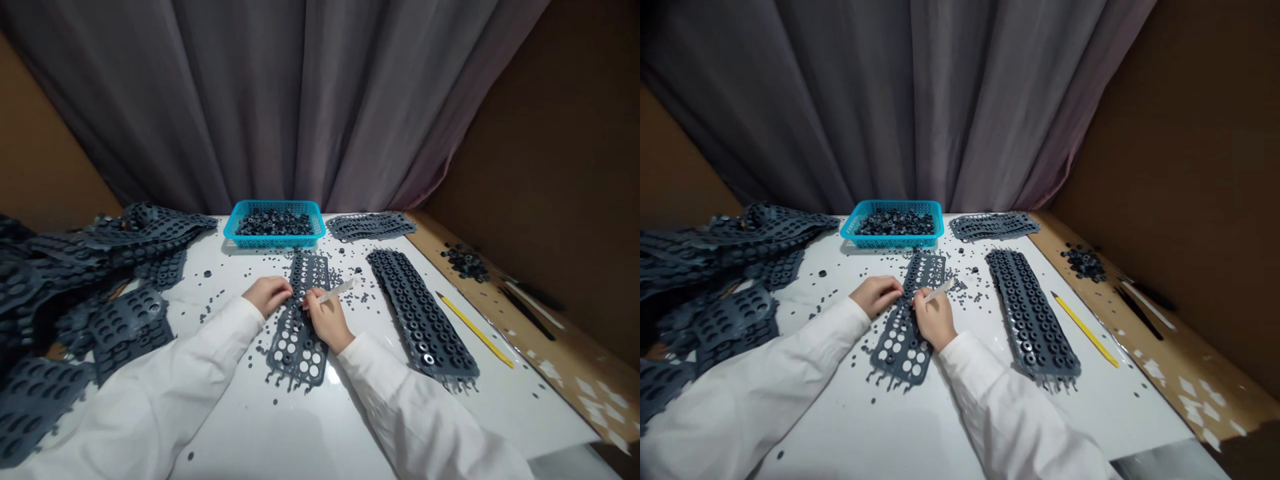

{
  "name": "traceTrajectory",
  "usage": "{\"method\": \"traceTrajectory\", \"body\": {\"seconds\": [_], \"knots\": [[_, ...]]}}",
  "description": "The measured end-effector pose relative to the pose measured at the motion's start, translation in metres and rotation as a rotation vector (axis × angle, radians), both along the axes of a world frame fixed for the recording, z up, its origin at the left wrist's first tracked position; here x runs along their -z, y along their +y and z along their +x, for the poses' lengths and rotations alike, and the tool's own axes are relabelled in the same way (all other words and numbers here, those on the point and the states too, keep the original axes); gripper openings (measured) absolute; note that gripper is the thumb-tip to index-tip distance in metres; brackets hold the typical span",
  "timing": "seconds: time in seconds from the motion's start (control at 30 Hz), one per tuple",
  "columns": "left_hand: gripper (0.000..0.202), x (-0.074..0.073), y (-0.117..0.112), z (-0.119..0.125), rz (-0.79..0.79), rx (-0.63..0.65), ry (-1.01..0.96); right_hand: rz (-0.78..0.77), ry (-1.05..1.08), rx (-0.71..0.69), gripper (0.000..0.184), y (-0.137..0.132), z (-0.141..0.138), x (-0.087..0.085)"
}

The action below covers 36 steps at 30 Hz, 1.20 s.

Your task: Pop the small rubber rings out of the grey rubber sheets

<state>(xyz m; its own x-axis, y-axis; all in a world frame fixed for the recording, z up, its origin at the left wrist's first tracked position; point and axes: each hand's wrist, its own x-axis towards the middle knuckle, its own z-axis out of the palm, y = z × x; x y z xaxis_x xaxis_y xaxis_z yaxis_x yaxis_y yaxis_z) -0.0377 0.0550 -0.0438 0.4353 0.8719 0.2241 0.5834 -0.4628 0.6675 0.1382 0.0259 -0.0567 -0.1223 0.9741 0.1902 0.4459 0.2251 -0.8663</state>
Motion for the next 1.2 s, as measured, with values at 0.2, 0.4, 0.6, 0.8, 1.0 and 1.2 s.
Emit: {"method": "traceTrajectory", "body": {"seconds": [0.2,0.4,0.6,0.8,1.0,1.2], "knots": [[0.042,-0.002,0.01,-0.018,-0.505,-0.386,-0.644,-0.062,0.084,-0.045,0.033,0.0,0.004,0.0],[0.024,-0.001,0.003,-0.007,-0.888,-0.377,-0.944,-0.032,0.241,-0.066,0.025,-0.001,0.009,-0.008],[0.017,0.0,0.003,-0.011,-0.966,-0.358,-1.066,-0.017,0.242,0.012,0.017,0.0,0.008,-0.011],[0.019,0.003,0.004,-0.01,-0.996,-0.342,-1.087,-0.081,0.311,0.04,0.025,0.004,0.01,-0.006],[0.033,-0.009,0.002,-0.016,-0.601,-0.315,-0.567,-0.071,0.281,0.012,0.025,0.003,0.009,-0.007],[0.031,-0.032,-0.005,-0.013,-0.175,-0.246,-0.213,-0.07,0.267,-0.011,0.026,0.002,0.009,-0.007]]}}
